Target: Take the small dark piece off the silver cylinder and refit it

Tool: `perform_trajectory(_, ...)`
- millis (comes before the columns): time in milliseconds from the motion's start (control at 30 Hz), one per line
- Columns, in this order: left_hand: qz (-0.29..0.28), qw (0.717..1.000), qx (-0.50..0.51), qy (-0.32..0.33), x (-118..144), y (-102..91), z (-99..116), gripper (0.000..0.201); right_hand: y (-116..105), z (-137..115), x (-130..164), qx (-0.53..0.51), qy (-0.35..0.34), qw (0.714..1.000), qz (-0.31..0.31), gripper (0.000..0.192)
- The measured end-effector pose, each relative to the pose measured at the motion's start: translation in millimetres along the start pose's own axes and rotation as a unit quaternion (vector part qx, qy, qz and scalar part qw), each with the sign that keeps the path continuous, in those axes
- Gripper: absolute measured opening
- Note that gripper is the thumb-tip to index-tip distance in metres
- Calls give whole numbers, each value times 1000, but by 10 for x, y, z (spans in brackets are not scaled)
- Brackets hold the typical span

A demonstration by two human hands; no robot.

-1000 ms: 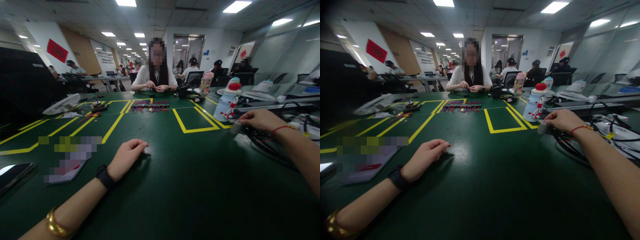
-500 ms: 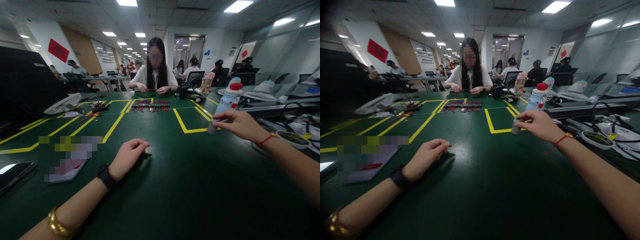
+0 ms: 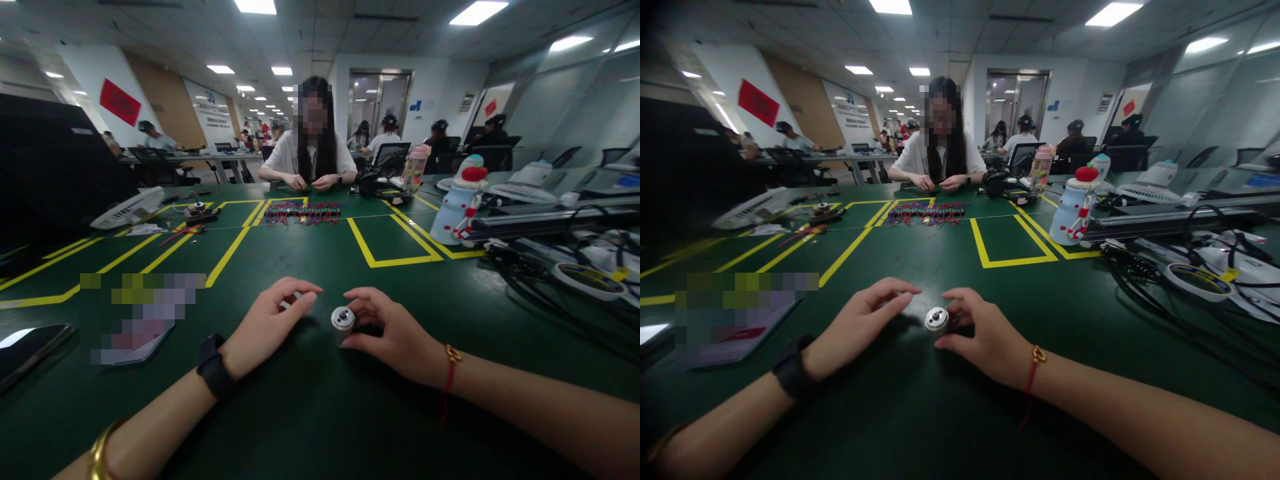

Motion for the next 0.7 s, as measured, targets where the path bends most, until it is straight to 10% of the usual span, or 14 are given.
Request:
perform_trajectory(233, -10, 996, -50, 80, 155, 168, 374, 18, 15, -22, -19, 12, -25, 999, -20, 46)
perform_trajectory(700, -21, 983, -180, 19, 139, 290, 42, 17, 9, -52, 14, 103, -34, 994, -4, 41)
Point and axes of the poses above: each hand's wrist, its own x-axis away from the middle knuckle, its own y-axis out of the palm, z = x × y, the point moved 1 cm from there along -x, towards the middle knuckle, and after that the axes turned 10 degrees about -y, right-handed, at the moved point
